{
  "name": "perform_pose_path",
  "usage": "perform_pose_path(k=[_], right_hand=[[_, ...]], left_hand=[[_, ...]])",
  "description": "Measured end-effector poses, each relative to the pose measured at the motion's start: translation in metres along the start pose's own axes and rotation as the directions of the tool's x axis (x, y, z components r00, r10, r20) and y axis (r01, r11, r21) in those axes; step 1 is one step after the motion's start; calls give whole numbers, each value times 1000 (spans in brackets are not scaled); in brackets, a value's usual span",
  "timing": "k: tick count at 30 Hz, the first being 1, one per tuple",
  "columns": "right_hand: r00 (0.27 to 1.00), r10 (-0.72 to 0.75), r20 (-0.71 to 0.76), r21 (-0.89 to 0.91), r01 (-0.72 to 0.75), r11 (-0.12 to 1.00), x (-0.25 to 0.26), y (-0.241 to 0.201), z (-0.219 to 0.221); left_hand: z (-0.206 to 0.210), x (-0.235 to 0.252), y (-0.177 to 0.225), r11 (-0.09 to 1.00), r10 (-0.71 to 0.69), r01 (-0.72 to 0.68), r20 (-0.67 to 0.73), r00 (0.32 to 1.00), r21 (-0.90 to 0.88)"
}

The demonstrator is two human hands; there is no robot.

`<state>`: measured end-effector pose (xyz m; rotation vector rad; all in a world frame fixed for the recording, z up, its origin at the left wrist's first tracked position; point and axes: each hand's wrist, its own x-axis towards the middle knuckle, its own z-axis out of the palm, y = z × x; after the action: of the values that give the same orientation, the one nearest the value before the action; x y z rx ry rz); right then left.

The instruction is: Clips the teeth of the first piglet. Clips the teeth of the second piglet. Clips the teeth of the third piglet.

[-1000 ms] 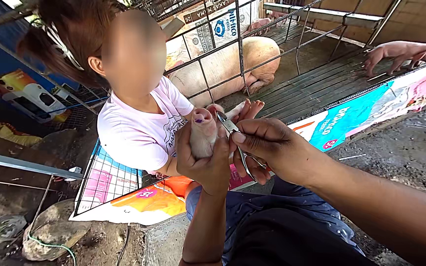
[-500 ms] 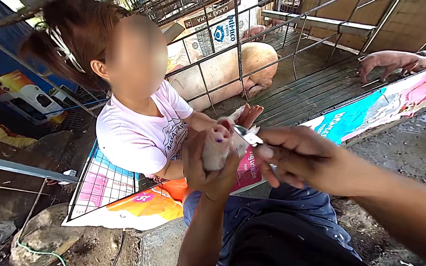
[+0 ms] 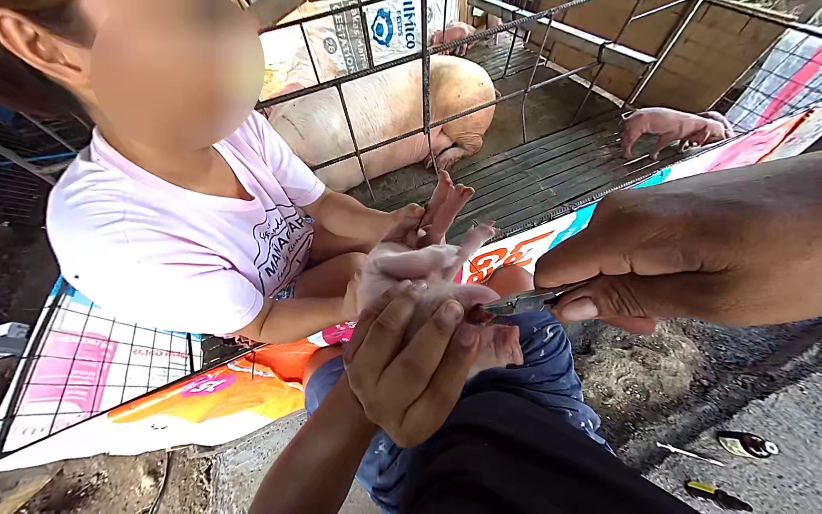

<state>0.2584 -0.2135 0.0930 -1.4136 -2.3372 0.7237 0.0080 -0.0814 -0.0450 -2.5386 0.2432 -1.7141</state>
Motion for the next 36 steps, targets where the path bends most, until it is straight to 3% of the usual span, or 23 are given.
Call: perform_pose_path(k=[13, 24, 29, 36], right_hand=[[986, 78, 145, -11, -77, 997, 15, 9, -10], [992, 29, 124, 95, -41, 995, 7, 20, -9], [992, 97, 86, 61, -103, 993, 2, 17, -4], [978, 102, 184, 234, -145, 961, 4, 18, -14]], left_hand=[[3, 4, -3, 1000, 14, -14, 29, 999, -11], [4, 4, -3, 1000, -2, 2, 31, 1000, -1], [4, 6, -3, 1000, -16, 16, 25, 1000, 6], [5, 5, -3, 1000, -2, 2, 26, 1000, 5]])
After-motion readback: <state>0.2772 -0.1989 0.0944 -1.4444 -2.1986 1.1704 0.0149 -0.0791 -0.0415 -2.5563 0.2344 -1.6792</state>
